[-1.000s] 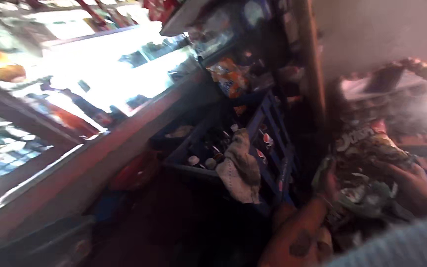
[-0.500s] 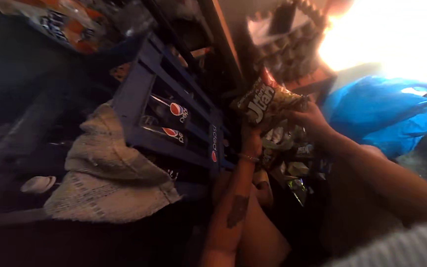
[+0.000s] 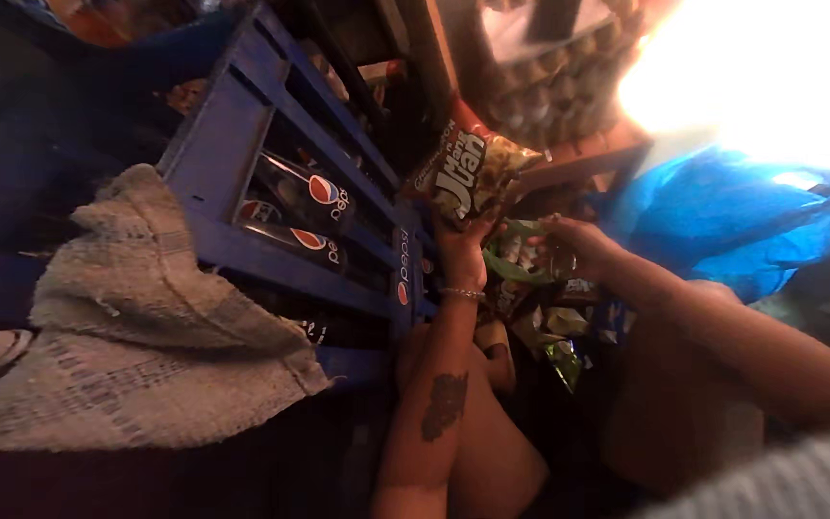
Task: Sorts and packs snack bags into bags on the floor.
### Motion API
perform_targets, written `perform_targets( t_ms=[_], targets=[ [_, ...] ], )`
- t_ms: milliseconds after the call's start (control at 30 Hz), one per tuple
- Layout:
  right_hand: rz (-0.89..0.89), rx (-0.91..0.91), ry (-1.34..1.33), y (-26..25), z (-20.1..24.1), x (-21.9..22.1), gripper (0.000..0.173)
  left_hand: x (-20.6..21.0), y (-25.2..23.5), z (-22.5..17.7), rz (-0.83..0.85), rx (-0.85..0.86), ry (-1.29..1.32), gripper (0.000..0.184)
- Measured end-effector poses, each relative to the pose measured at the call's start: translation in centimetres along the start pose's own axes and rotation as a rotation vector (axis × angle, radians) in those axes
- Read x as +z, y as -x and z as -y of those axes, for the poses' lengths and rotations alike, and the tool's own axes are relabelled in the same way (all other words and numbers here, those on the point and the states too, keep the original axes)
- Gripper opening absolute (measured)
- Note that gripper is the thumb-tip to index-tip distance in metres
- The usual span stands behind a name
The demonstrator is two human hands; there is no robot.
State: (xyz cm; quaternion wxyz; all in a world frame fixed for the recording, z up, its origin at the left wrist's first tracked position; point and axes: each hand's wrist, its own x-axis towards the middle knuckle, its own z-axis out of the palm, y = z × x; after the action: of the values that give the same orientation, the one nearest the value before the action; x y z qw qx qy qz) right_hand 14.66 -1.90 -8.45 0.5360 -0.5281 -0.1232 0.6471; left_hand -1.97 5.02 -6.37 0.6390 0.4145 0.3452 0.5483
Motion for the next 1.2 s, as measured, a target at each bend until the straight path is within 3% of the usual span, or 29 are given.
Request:
perform_targets(
  t_ms=[100,200,400,500,700,900,1067,1200],
  targets=[
    [0.107,-0.043,0.104,0.4,-0.3,0.2,0.030,-0.1,0.0,-0.1,0.005,0.022,-0.026,0.076],
    [0.140,-0.251,0.174,0.4,0.3,-0.3,0.033,0.1,0.3,-0.1,0.040,0.018,-0.061,0.080],
    [0.059,-0.523,-0.024,0.3,1.0,-0.6,0.025,0.2,0.8,0.4,0.070,0.139,-0.404,0.095],
    [0.068,-0.529,-0.038,0.1,1.1,-1.1,0.031,0.2,1.0,0.8,0.112,0.255,-0.527,0.095],
    [0.051,-0.523,-0.073,0.3,1.3,-1.1,0.020,0.1,1.1,1.0,0.160,0.292,-0.520,0.091],
    [0.003,-0.548,-0.042,0.6,1.4,-1.1,0.008,0.0,1.0,1.4,0.200,0.286,-0.475,0.093],
    [-0.046,-0.552,0.023,0.8,1.7,-1.1,0.009,-0.2,1.1,1.4,0.259,0.317,-0.333,0.100],
    [-0.057,-0.658,0.098,1.0,2.2,-1.4,0.009,-1.5,-0.5,0.3,0.171,0.223,-0.254,0.073]
  ],
)
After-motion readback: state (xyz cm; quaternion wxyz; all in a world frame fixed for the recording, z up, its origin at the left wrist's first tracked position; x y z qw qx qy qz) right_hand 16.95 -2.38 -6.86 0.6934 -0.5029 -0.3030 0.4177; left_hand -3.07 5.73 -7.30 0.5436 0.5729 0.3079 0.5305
